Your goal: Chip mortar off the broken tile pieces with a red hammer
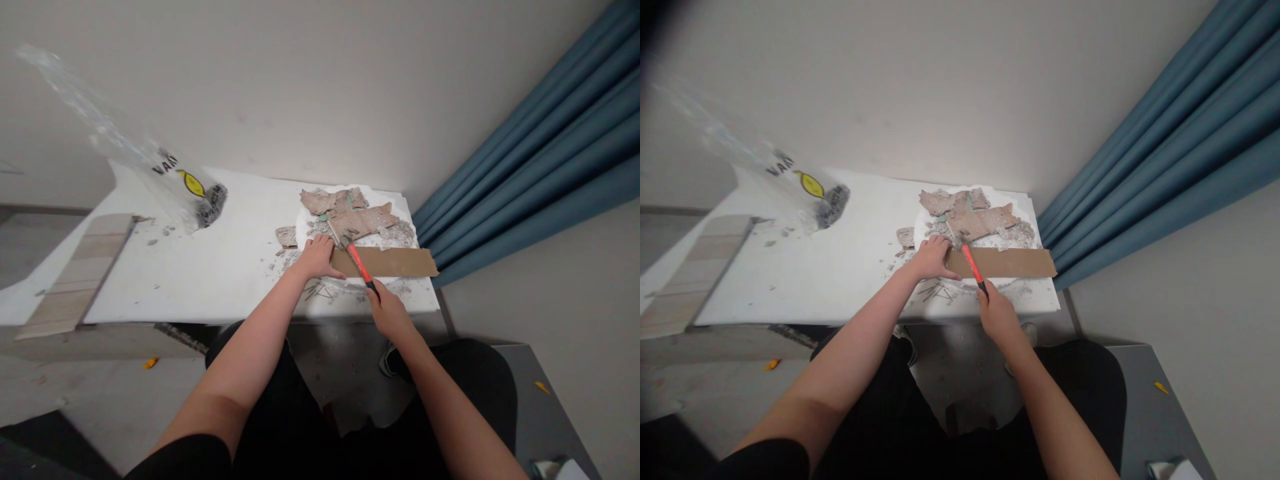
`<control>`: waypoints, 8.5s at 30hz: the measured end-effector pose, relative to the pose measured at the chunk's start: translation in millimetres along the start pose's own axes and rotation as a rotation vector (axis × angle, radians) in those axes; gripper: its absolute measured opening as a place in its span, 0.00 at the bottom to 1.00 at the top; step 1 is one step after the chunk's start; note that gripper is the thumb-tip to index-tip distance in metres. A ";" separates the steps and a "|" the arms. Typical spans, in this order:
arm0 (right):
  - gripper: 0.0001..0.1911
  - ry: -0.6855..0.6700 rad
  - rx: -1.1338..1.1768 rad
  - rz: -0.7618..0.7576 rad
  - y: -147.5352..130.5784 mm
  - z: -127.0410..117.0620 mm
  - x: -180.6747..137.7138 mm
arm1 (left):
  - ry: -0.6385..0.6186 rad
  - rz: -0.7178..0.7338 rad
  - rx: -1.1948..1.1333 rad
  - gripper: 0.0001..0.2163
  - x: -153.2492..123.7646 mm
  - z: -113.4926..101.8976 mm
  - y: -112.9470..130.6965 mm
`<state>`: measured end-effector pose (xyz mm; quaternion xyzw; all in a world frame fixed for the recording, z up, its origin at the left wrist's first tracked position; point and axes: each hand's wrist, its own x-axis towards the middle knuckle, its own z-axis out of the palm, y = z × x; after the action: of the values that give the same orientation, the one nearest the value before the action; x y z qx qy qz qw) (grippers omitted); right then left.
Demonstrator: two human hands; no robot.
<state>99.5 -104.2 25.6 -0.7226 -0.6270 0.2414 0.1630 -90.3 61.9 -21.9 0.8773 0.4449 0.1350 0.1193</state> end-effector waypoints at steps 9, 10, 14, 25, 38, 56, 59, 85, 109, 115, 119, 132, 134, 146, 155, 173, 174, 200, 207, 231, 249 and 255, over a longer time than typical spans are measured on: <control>0.26 0.192 0.096 -0.035 59.2 -41.2 13.1 | 0.137 -0.249 -0.054 0.14 -13.5 -18.5 -37.9; 0.26 0.197 0.095 -0.031 68.1 -41.7 15.3 | 0.109 -0.323 -0.027 0.10 -19.0 -19.7 -44.0; 0.24 0.178 0.150 0.018 98.3 -33.5 20.3 | -0.302 -0.413 0.120 0.05 -41.9 -6.9 -53.3; 0.24 0.119 0.107 0.017 109.1 -29.5 23.1 | -0.369 -0.384 0.192 0.01 -56.9 16.7 -46.0; 0.23 0.127 0.107 0.025 113.0 -22.7 23.6 | 0.219 -0.239 -0.625 0.07 22.7 -3.1 8.0; 0.23 0.134 0.123 0.001 115.7 -22.2 23.5 | 0.153 -0.178 -0.354 0.07 35.9 9.9 1.4; 0.24 0.119 0.129 0.016 114.7 -23.0 24.2 | 0.149 -0.181 -0.341 0.07 35.7 9.4 2.3; 0.22 0.127 0.110 0.009 115.4 -23.9 23.8 | 0.161 -0.149 -0.278 0.09 36.6 13.1 3.1; 0.23 0.082 0.261 -0.116 42.7 -44.9 7.2 | 0.227 -0.034 -0.236 0.11 29.8 29.3 4.6; 0.20 0.044 0.145 -0.133 10.8 -40.9 15.3 | 0.246 -0.028 -0.266 0.11 30.6 38.1 1.2; 0.20 0.078 0.103 -0.100 8.9 -38.1 13.2 | 0.312 -0.006 -0.318 0.10 30.0 40.8 0.3; 0.18 0.111 0.100 -0.118 7.4 -36.2 7.1 | 0.307 0.008 -0.377 0.08 30.1 42.1 -1.0; 0.19 0.105 0.092 -0.101 7.0 -36.8 6.7 | 0.305 0.015 -0.379 0.08 30.2 42.3 -1.7; 0.21 0.006 0.024 -0.065 7.0 -33.9 5.6 | 0.283 0.013 -0.336 0.08 32.2 45.3 -5.1; 0.21 -0.042 0.022 -0.021 5.9 -23.3 0.8 | 0.238 -0.039 -0.121 0.20 17.0 29.1 1.4; 0.22 -0.039 0.020 0.002 8.8 -10.1 2.8 | 0.060 -0.168 0.104 0.39 -1.7 29.0 12.1; 0.21 -0.031 0.021 -0.002 9.5 -9.7 3.3 | 0.059 -0.168 0.103 0.39 -1.7 28.3 12.5; 0.26 0.066 0.924 0.149 73.3 -67.2 -0.5 | -0.059 -0.692 -1.692 0.22 10.5 22.1 66.0; 0.26 0.022 0.962 0.192 79.3 -62.8 -1.8 | -0.111 -0.605 -1.473 0.27 11.2 9.0 61.7; 0.21 -0.136 0.880 0.146 58.3 -32.9 -9.0 | -0.011 -0.645 0.070 0.07 -77.6 4.8 -23.5; 0.24 -0.179 0.743 0.143 82.4 -17.2 5.5 | 0.168 -0.310 -0.745 0.11 32.0 -1.8 17.1; 0.24 -0.193 0.771 0.162 80.3 -20.2 5.5 | 0.150 -0.276 -0.608 0.11 34.8 2.9 13.5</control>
<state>177.6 -110.4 -1.6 -0.6297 -0.4440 0.5374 0.3429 -59.4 82.1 -15.6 0.7206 0.5065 0.3080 0.3596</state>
